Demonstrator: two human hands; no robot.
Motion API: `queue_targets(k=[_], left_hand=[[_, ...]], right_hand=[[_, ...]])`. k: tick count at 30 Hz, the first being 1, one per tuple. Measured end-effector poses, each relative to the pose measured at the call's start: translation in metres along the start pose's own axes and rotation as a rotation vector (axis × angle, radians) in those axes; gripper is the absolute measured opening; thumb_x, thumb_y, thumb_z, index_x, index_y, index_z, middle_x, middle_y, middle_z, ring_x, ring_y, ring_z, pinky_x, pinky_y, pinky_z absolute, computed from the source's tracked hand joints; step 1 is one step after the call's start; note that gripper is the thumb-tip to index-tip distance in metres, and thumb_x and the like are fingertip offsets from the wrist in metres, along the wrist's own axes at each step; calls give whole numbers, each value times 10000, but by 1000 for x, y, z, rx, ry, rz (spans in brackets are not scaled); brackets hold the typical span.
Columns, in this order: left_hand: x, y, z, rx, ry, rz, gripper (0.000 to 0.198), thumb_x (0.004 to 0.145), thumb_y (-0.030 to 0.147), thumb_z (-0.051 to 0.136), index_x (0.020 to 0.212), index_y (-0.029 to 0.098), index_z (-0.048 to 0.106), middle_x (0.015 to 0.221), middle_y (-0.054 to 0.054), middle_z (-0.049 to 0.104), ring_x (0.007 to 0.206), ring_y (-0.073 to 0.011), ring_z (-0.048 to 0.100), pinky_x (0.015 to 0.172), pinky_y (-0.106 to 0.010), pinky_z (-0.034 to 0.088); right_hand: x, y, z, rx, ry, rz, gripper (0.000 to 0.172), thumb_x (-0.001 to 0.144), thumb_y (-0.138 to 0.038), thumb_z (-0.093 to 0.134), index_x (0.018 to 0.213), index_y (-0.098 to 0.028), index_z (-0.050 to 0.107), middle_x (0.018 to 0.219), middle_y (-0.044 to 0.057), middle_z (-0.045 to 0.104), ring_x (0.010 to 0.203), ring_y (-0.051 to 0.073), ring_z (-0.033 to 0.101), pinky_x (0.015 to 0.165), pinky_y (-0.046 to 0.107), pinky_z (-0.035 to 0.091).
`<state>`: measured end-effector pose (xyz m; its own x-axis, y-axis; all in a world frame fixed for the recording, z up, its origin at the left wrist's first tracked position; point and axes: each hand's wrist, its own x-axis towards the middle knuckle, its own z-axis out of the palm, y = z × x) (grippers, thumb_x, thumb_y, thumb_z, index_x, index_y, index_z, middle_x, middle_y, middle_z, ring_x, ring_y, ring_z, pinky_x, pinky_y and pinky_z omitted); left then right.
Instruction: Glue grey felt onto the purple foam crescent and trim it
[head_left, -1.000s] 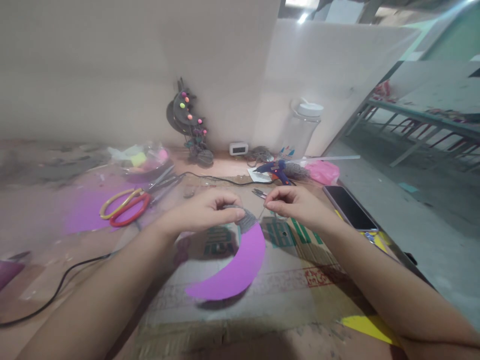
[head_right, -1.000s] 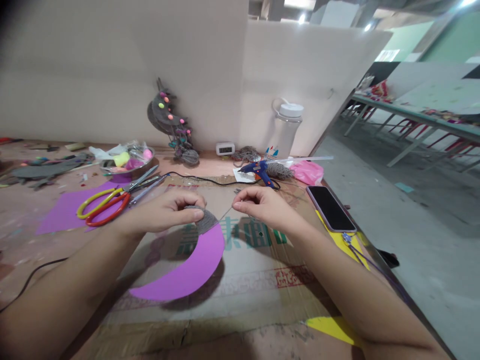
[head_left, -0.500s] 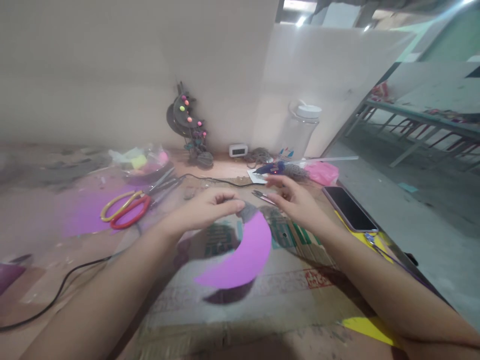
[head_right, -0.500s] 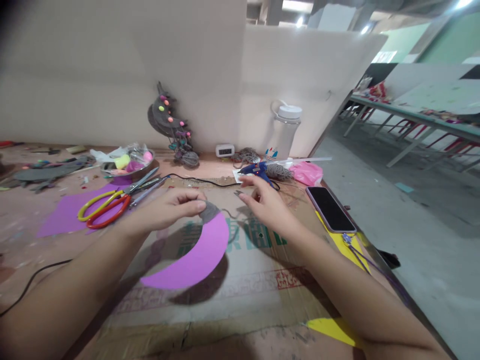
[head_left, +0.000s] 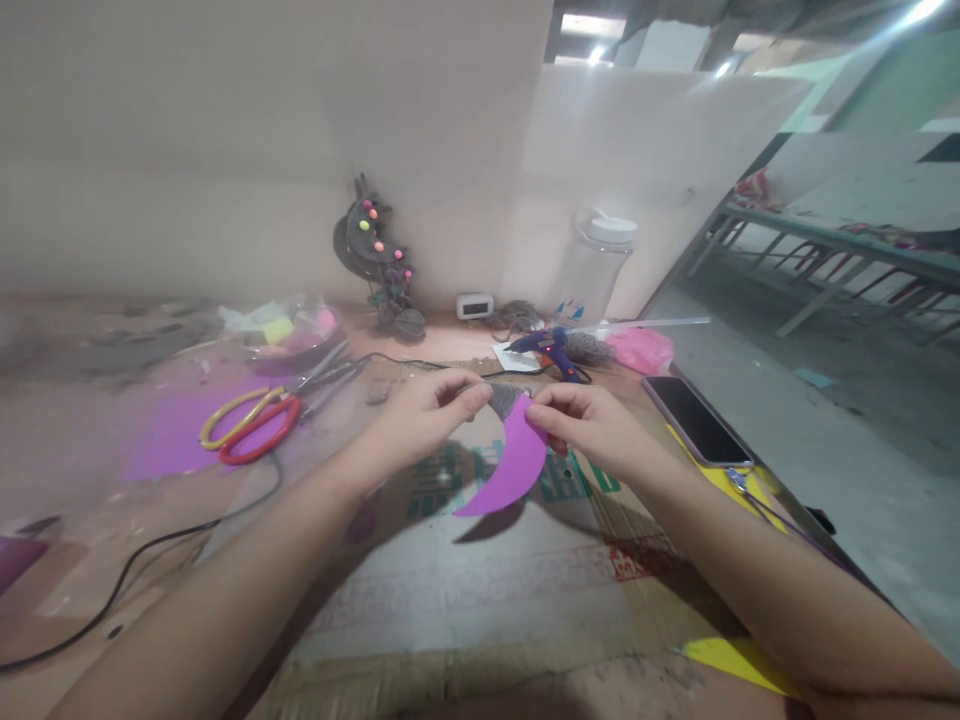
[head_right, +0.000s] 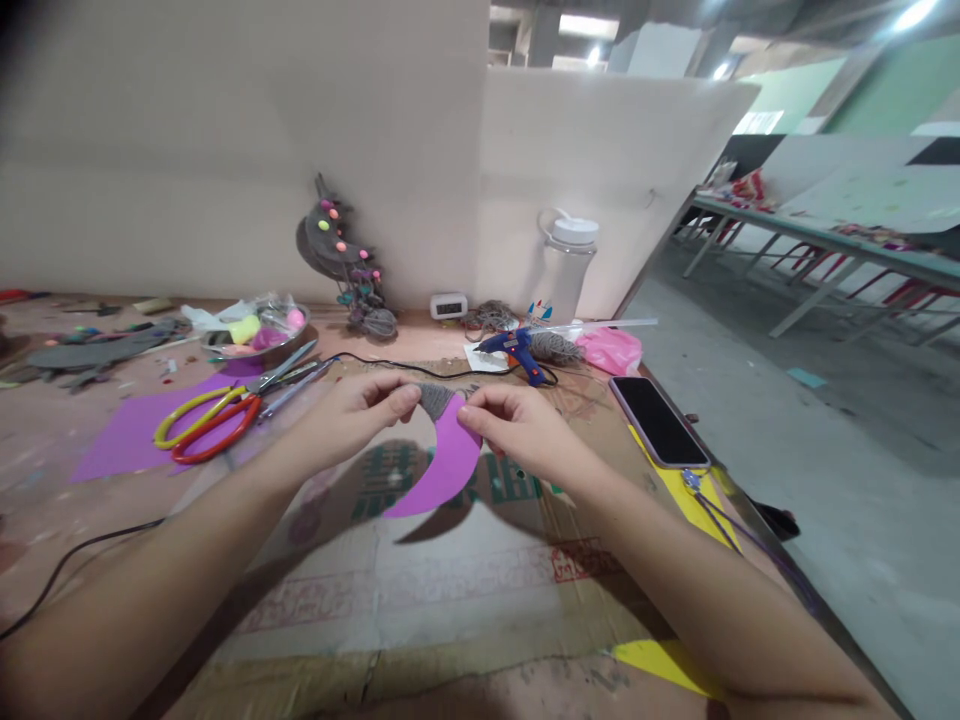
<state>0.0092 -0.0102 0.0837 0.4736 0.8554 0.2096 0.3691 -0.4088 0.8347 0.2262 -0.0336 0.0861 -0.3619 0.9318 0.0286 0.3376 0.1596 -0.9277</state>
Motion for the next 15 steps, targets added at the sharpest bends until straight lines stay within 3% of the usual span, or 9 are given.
queue_targets(k=[3,8,12,15], left_hand=[[0,2,0,-81,-13,-3,314,887,458,533,906,165,645,836,-14,648,764,-145,568,670,-251,418],[0,1,0,-78,-46,-60,335,875,467,546,802,154,641,711,4,601,659,-123,529,588,-233,381],[0,1,2,-70,-33,-72,345,859,483,558,786,158,644,685,14,582,635,-118,507,571,-231,365],[-1,5,5,-46,-4,-83,334,856,469,559,766,160,649,674,19,577,624,-115,492,561,-230,352]], right_hand=[[1,2,2,-34,4,-33,254,846,-374,580,702,-165,596,572,-47,502,518,72,433,493,216,313],[1,4,2,-43,4,-54,234,847,-357,584,718,-164,622,590,-39,530,529,74,448,504,217,334],[2,9,4,75,13,-16,234,823,-397,626,892,-177,668,687,-19,596,568,85,490,512,215,375],[2,13,8,150,2,15,269,791,-427,663,894,-178,665,743,1,628,610,98,526,527,217,405]])
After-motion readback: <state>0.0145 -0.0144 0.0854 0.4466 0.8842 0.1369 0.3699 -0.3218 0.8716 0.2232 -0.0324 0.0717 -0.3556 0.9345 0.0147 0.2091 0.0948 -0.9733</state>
